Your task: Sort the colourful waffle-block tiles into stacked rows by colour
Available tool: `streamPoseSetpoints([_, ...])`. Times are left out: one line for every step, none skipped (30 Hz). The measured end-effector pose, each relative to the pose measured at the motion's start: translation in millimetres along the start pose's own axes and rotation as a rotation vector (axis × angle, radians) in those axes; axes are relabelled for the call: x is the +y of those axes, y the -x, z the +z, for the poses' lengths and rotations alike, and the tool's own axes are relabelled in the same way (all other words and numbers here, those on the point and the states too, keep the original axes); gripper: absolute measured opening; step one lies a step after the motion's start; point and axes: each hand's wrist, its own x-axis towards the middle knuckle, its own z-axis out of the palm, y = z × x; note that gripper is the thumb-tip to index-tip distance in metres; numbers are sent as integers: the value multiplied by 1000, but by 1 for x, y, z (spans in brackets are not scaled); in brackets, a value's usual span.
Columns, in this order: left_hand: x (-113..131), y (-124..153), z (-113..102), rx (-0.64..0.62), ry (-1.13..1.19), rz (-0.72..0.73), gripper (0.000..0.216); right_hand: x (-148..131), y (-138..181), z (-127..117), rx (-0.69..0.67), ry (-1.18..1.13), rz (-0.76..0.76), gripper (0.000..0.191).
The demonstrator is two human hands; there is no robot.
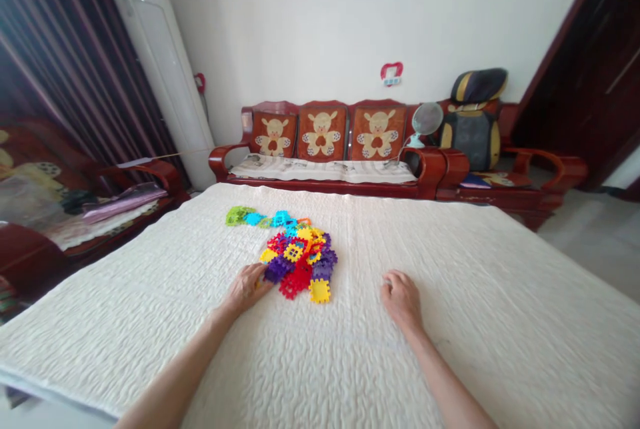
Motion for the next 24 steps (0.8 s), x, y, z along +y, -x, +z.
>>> streamPoseSetpoints([3, -3, 3, 14, -12, -19, 41, 0, 0, 0, 0, 3, 0, 23])
streamPoseSetpoints([5, -7, 5, 32, -25, -54, 40, 0, -1, -1, 0, 8, 0, 23])
streamPoseSetpoints([8, -10, 6, 54, -40, -107, 40, 0, -1, -1, -1, 14, -3, 23])
streamPoseSetpoints([11, -14, 7, 80, -46, -171, 41, 0, -1, -2, -1, 20, -8, 23])
streamPoseSetpoints([14, -18, 8, 93, -36, -229, 42, 1, -1, -2, 0, 24, -15, 24])
streamPoseSetpoints([17, -22, 8, 104, -7, -287, 42, 1, -2, -2, 1, 28, -21, 24])
streamPoseSetpoints([20, -27, 8, 114, 39, -339, 43, 2, -2, -1, 0, 31, -27, 24])
streamPoseSetpoints([24, -32, 8, 142, 87, -405, 44, 3, -2, -1, 0, 32, -30, 25])
streamPoseSetpoints([27, -38, 7, 149, 134, -455, 44, 5, -1, 0, -4, 34, -33, 26])
streamPoseSetpoints([30, -44, 7, 164, 171, -495, 43, 6, -1, 1, -12, 36, -39, 27])
streamPoseSetpoints([34, -51, 7, 183, 215, -513, 43, 8, -2, 2, -15, 36, -37, 28])
streamPoseSetpoints([37, -57, 7, 208, 257, -502, 44, 10, -2, 3, -25, 38, -44, 29])
streamPoseSetpoints([39, -63, 6, 228, 277, -471, 44, 12, -2, 4, -28, 33, -47, 30])
streamPoseSetpoints([41, -70, 6, 236, 293, -433, 44, 14, -2, 5, -29, 26, -51, 31])
streamPoseSetpoints([41, -77, 5, 239, 314, -384, 43, 15, -3, 6, -32, 23, -53, 32])
streamPoseSetpoints([40, -84, 3, 245, 331, -338, 41, 17, -3, 7, -37, 17, -56, 33])
streamPoseSetpoints([38, -92, 1, 242, 331, -304, 37, 19, -3, 8, -30, 11, -48, 35])
streamPoseSetpoints([33, -100, -3, 233, 317, -287, 33, 21, -3, 9, -32, 6, -52, 36])
streamPoseSetpoints([26, -108, -7, 222, 292, -289, 30, 23, -3, 10, -38, -2, -64, 37])
streamPoseSetpoints([16, -117, -11, 209, 259, -309, 28, 26, -3, 11, -36, -7, -64, 37])
streamPoseSetpoints([3, -126, -17, 200, 227, -345, 27, 30, -3, 13, -27, -12, -63, 37])
streamPoseSetpoints([-12, -134, -22, 204, 208, -383, 27, 34, -2, 14, -27, -19, -59, 36])
streamPoseSetpoints([-29, -142, -28, 212, 191, -429, 28, 38, -2, 16, -22, -30, -65, 35])
streamPoseSetpoints([-47, -150, -34, 225, 170, -489, 30, 43, -2, 19, -12, -42, -71, 33])
